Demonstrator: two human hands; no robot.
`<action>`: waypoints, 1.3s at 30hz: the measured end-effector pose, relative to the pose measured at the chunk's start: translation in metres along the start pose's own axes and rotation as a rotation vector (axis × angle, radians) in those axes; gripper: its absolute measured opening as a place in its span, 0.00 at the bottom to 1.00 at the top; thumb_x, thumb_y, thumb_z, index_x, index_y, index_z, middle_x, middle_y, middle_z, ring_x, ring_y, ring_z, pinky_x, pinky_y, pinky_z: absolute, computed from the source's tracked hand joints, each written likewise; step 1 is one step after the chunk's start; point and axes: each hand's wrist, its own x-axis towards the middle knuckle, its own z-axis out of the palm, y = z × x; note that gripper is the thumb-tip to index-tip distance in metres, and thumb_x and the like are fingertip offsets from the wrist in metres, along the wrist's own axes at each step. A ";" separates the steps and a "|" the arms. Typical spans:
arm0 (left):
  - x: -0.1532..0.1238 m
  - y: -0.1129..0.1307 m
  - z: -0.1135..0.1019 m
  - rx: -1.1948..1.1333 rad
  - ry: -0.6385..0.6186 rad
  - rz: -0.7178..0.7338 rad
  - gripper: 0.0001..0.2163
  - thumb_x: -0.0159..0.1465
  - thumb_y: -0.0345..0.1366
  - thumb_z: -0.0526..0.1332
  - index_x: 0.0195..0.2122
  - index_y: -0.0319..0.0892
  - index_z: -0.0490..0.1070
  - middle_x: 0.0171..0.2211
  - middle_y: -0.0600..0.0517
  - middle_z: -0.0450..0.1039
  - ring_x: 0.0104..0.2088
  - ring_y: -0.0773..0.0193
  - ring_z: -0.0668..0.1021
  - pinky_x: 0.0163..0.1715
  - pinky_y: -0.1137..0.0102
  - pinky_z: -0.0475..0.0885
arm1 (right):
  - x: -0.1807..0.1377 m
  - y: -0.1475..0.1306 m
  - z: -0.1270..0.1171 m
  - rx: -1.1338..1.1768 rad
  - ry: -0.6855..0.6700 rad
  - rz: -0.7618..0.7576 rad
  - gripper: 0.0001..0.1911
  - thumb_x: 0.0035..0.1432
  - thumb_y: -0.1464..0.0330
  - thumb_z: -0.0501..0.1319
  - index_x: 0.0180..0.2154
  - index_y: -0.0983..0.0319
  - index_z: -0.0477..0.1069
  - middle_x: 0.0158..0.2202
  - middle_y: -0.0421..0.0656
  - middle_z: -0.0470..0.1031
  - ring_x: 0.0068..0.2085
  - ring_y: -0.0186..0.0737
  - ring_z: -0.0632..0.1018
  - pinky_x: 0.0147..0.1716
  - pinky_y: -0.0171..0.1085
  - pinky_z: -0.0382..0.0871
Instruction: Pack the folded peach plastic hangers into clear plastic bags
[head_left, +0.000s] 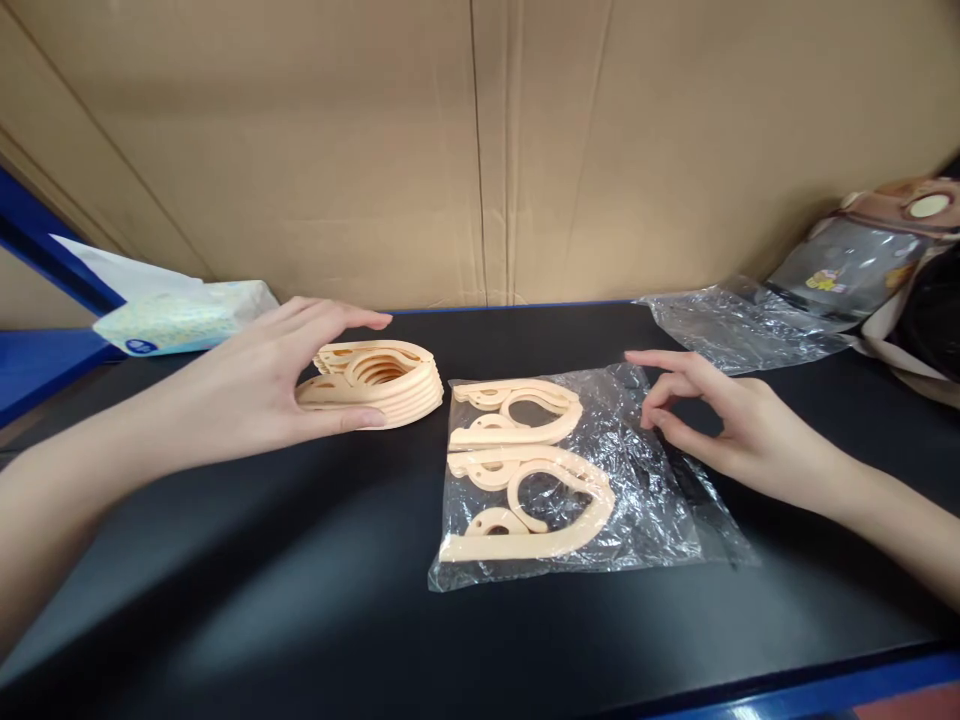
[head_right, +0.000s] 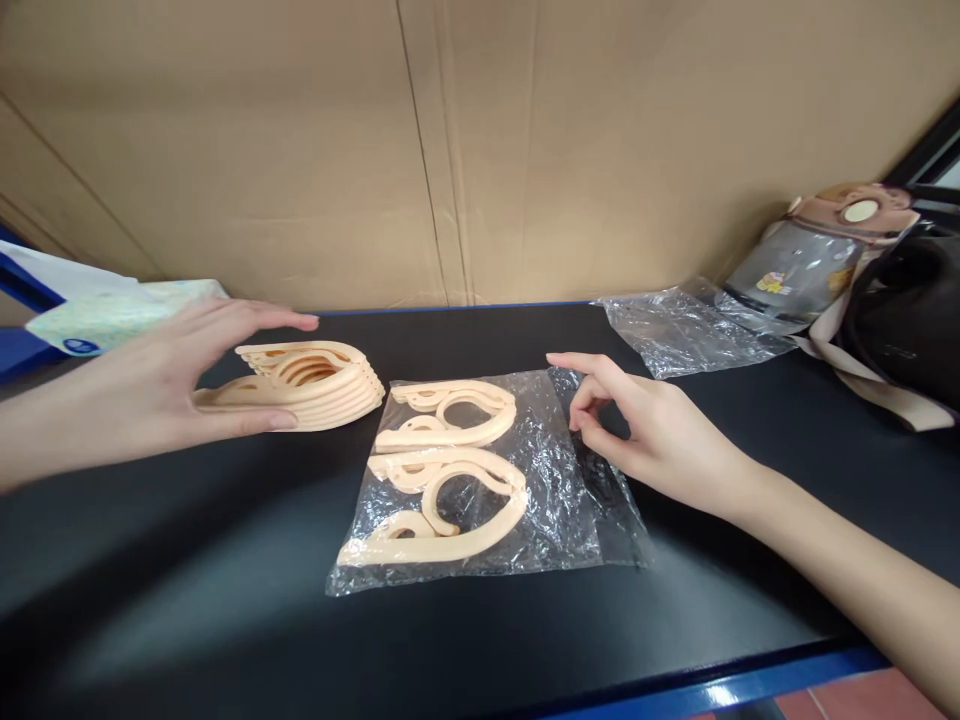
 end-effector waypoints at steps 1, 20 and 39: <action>0.001 -0.005 0.002 -0.016 -0.035 -0.019 0.32 0.63 0.58 0.56 0.61 0.41 0.57 0.55 0.46 0.64 0.52 0.52 0.67 0.53 0.58 0.61 | 0.000 0.000 0.000 0.007 0.002 0.008 0.25 0.63 0.70 0.55 0.61 0.57 0.56 0.32 0.36 0.74 0.33 0.34 0.78 0.31 0.34 0.72; 0.000 0.025 0.009 -0.130 0.189 0.021 0.31 0.60 0.57 0.60 0.59 0.44 0.63 0.52 0.48 0.67 0.49 0.56 0.72 0.50 0.62 0.67 | -0.001 -0.012 0.000 -0.004 0.227 -0.003 0.18 0.63 0.68 0.59 0.54 0.59 0.64 0.34 0.38 0.75 0.34 0.35 0.77 0.38 0.37 0.72; -0.026 0.125 0.033 -0.208 0.244 0.232 0.37 0.60 0.52 0.64 0.64 0.41 0.51 0.53 0.47 0.73 0.50 0.52 0.74 0.54 0.60 0.64 | 0.000 -0.072 0.018 -0.060 0.076 -0.364 0.33 0.57 0.54 0.64 0.57 0.66 0.62 0.52 0.52 0.74 0.53 0.46 0.74 0.48 0.42 0.71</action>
